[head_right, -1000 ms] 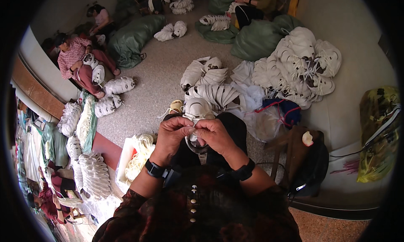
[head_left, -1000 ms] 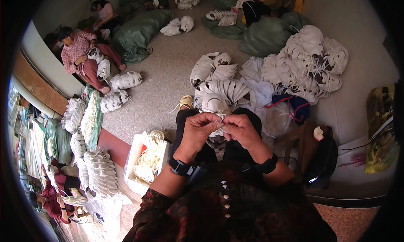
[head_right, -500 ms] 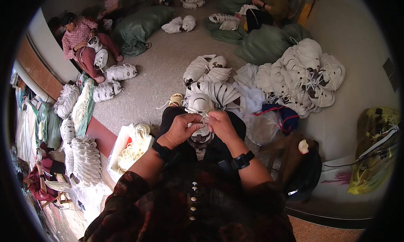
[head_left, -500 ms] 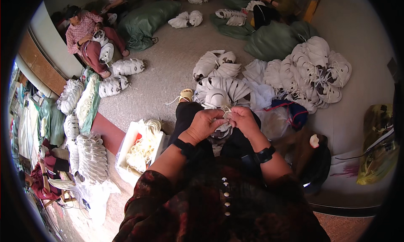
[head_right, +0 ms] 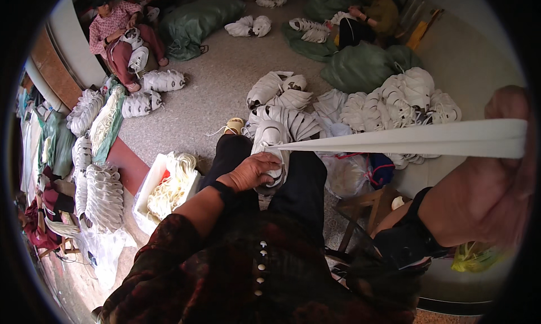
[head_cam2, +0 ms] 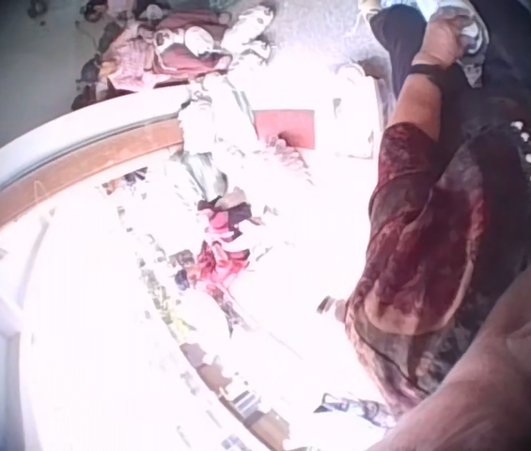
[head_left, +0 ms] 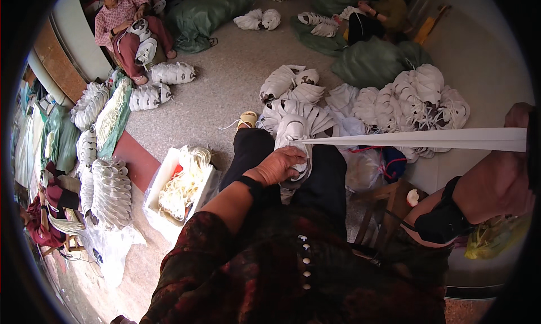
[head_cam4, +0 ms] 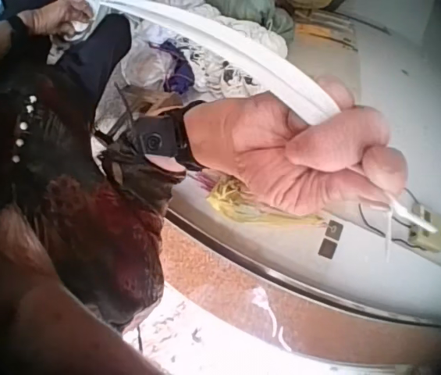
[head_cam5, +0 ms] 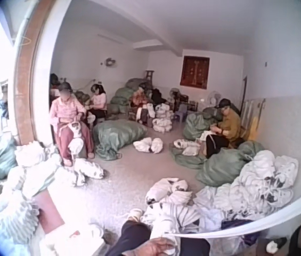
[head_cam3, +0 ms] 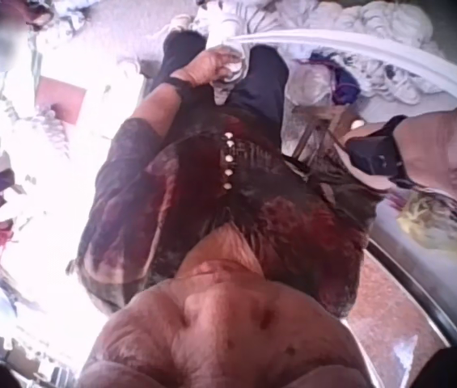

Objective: The recorder is threading laces through the eyelets of a white sneaker component in a large-scale manufacturing environment.

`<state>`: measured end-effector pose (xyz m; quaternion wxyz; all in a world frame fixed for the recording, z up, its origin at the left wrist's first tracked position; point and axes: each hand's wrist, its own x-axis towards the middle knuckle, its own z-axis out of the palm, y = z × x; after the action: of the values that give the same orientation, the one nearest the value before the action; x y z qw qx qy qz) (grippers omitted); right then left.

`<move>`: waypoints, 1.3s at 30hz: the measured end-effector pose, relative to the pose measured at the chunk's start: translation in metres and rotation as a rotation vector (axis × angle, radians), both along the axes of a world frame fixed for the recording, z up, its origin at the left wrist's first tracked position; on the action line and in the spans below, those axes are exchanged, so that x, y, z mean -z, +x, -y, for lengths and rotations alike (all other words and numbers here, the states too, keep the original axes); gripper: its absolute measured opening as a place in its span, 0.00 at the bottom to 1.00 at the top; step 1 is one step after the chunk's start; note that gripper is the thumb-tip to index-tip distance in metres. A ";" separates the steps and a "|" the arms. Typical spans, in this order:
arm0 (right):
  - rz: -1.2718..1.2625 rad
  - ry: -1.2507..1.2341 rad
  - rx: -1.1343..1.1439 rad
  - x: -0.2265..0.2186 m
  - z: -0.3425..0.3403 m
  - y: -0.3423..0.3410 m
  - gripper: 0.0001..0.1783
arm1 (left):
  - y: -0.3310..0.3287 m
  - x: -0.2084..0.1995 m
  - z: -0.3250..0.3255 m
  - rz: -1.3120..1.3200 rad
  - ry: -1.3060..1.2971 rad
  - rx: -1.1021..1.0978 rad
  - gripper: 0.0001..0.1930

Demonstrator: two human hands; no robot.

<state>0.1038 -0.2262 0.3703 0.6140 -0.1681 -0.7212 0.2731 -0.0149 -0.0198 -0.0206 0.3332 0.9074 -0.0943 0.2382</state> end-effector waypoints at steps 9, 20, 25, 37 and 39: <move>0.314 0.187 0.132 0.016 -0.019 0.009 0.14 | 0.021 0.008 -0.030 -0.396 -0.406 -0.734 0.12; -0.076 0.175 0.884 0.051 0.005 -0.008 0.09 | 0.041 0.025 -0.047 -0.331 -1.173 -0.506 0.08; 0.062 0.018 0.733 0.047 0.001 -0.007 0.09 | 0.035 0.001 -0.045 -0.480 -1.225 -0.353 0.07; -0.144 -0.140 0.180 0.009 0.013 -0.008 0.08 | 0.043 0.045 -0.061 -0.422 -0.606 -0.610 0.14; -0.128 -0.159 0.154 0.002 0.014 -0.012 0.08 | 0.040 0.049 -0.060 -0.235 -0.690 -0.639 0.11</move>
<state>0.0916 -0.2400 0.3681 0.6626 -0.2532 -0.6417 0.2917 0.0251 0.0406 -0.0695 0.5330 0.7484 0.3120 0.2417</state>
